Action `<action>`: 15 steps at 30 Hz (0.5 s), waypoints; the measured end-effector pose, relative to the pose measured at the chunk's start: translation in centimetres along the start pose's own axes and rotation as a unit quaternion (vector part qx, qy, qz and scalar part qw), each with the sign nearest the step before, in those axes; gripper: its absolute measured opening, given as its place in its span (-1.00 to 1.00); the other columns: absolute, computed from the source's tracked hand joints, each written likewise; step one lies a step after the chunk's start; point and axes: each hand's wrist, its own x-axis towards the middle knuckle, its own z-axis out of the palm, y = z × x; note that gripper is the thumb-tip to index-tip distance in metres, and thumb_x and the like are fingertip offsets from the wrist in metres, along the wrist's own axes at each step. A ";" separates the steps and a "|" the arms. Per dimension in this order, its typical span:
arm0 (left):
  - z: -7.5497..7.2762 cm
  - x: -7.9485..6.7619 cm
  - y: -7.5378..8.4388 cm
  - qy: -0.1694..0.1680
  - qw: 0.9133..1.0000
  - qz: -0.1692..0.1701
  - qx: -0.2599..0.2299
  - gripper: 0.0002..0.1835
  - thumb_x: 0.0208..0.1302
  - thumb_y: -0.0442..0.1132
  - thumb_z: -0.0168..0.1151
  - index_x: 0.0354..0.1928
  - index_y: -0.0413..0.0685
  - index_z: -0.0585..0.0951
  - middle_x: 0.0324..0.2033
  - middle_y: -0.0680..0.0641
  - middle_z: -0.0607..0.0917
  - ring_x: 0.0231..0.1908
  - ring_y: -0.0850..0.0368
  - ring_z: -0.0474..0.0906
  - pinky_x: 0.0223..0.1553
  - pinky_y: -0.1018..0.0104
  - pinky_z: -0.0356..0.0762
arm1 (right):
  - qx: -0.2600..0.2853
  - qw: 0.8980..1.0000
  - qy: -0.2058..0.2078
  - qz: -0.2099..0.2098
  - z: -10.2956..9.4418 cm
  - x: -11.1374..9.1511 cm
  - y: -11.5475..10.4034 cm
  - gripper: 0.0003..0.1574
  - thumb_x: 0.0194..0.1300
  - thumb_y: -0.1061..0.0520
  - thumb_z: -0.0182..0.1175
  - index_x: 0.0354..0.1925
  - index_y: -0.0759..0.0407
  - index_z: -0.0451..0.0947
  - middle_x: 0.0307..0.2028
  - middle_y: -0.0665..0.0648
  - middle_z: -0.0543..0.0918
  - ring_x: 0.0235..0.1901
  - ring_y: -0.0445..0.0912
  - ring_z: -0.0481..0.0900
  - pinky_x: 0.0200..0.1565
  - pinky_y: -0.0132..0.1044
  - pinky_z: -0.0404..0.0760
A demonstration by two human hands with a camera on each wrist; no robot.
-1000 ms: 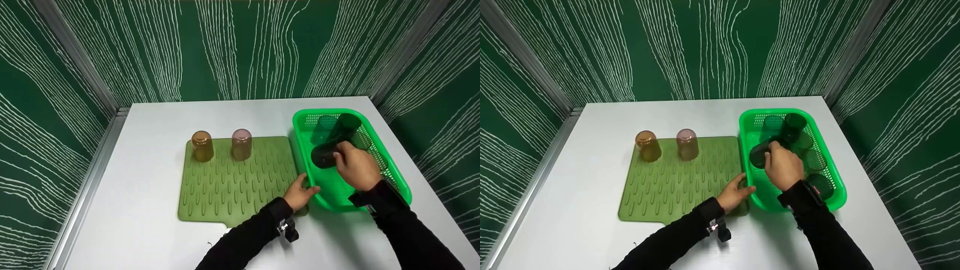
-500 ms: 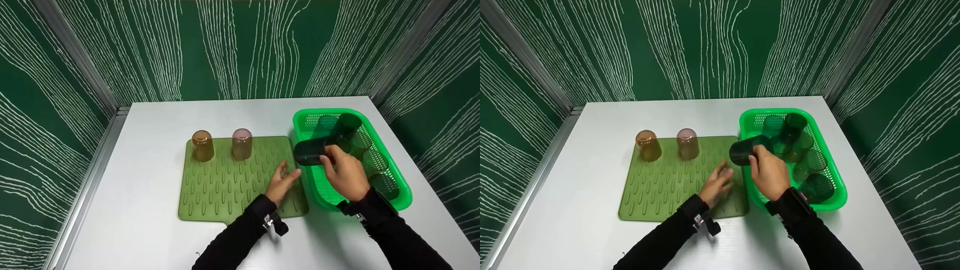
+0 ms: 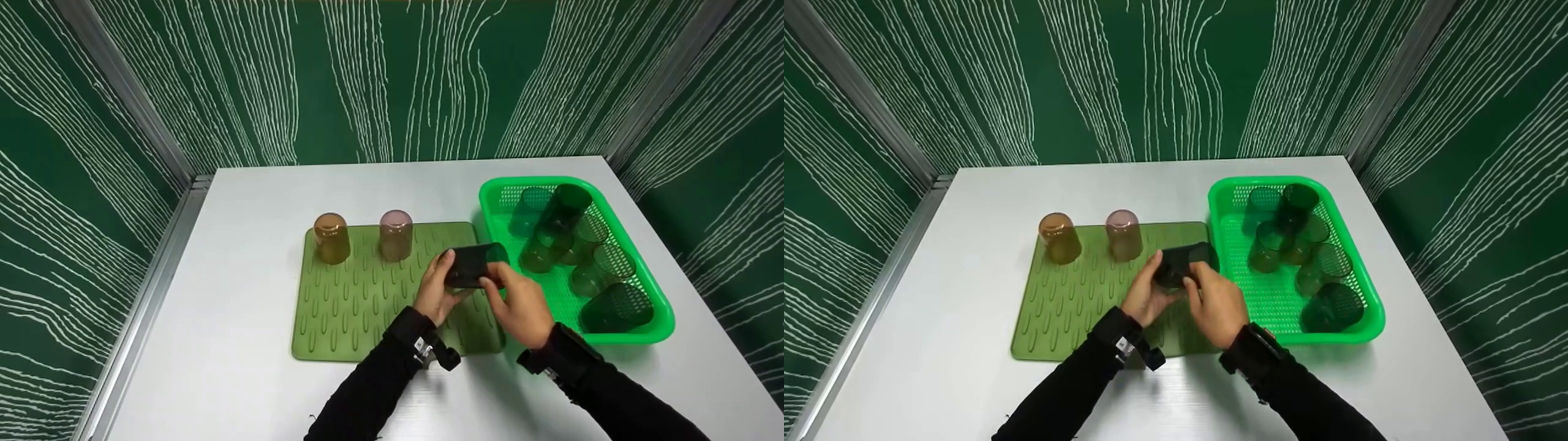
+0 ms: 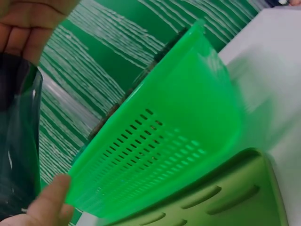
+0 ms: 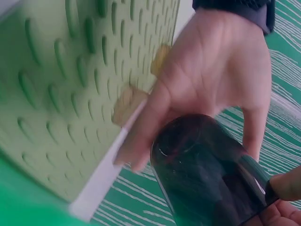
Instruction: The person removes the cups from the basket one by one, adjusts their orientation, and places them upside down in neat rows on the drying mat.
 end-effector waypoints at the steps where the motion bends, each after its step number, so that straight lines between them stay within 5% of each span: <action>1: -0.1 0.0 0.0 0.003 1.000 -0.003 0.000 -0.47 0.82 -0.08 -0.12 0.59 -0.27 0.32 0.27 -0.19 0.67 0.22 0.07 0.69 0.59 -0.23 0.56 | 0.001 1.000 -0.001 -0.001 0.2 -0.1 0.1 -0.83 0.55 0.42 0.32 0.06 0.39 0.65 -0.15 0.26 0.86 -0.21 0.15 0.80 -0.13 0.02 0.78; 6: -0.8 0.1 0.0 0.009 1.000 -0.008 0.014 -0.53 0.82 -0.10 -0.07 0.51 -0.24 0.39 0.18 -0.13 0.71 0.06 0.17 0.72 0.49 -0.10 0.69 | 0.011 1.000 0.000 0.002 1.2 -0.6 0.3 -0.83 0.57 0.41 0.30 0.07 0.38 0.64 -0.17 0.25 0.84 -0.21 0.16 0.78 -0.13 0.02 0.77; 15: -2.2 0.3 1.0 -0.003 0.994 0.001 0.105 -0.45 0.82 -0.11 -0.09 0.61 -0.30 0.30 0.25 -0.29 0.64 0.13 0.01 0.71 0.41 -0.19 0.74 | 0.027 0.998 -0.032 0.053 2.0 -1.1 0.4 -0.80 0.58 0.39 0.30 0.11 0.38 0.62 -0.10 0.26 0.83 -0.11 0.17 0.79 -0.04 0.03 0.76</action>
